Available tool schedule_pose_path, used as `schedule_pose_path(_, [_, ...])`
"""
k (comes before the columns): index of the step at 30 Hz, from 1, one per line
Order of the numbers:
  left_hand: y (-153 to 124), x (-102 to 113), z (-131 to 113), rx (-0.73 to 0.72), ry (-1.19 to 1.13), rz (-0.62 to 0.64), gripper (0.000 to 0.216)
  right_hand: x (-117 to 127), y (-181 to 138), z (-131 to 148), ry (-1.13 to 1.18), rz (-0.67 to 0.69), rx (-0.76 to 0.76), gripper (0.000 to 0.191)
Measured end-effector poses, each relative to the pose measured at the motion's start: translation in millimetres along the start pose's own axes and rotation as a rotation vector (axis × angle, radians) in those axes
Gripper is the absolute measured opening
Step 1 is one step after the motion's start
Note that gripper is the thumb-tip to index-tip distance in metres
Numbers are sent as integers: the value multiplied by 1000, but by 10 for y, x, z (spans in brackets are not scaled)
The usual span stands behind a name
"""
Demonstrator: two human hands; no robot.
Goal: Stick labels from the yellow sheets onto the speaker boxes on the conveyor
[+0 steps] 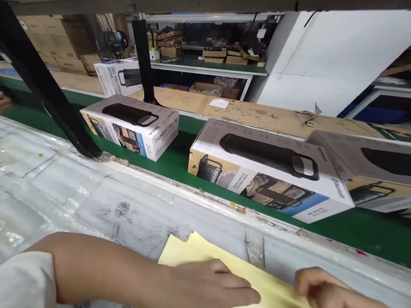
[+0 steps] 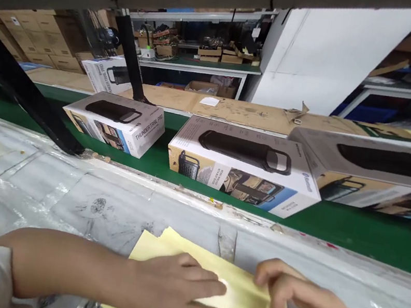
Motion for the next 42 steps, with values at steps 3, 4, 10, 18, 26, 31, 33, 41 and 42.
schedule_pose_path(3, [9, 96, 122, -43, -194, -29, 32, 328, 223, 173, 198, -186, 49, 29])
schedule_pose_path(4, [12, 203, 243, -30, -282, -90, 29, 418, 324, 276, 235, -259, 66, 30])
schedule_pose_path(10, [-178, 1097, 1869, 899, -535, -917, 32, 636, 1294, 1070, 304, -453, 149, 34])
schedule_pose_path(18, [58, 708, 2685, 1050, -1642, -955, 29, 559, 2997, 1580, 65, -404, 406, 41])
schedule_pose_path(26, [-16, 766, 2642, 1049, -1675, -972, 47, 404, 3639, 1617, -42, -229, 548, 38])
schedule_pose_path(31, [-50, 775, 2647, 1025, -1648, -968, 41, 370, 3758, 1591, -195, -300, 611, 25])
schedule_pose_path(33, [-57, 770, 2655, 1013, -1660, -968, 42, 377, 3797, 1566, -266, -364, 599, 25])
schedule_pose_path(41, [-101, 740, 2730, 992, -1690, -1004, 48, 386, 3601, 1558, -537, -369, 691, 35])
schedule_pose_path(42, [-109, 738, 2736, 992, -1682, -1011, 45, 354, 3552, 1588, -615, -293, 759, 39])
Point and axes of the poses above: each hand's wrist, its own y-axis towards the middle knuckle, its own x-axis out of the back of the hand, z = x × y, the point moved 4 cm from there along y, towards the middle knuckle, and after that the axes turned 1 degree about x, right-handed, at the moved point
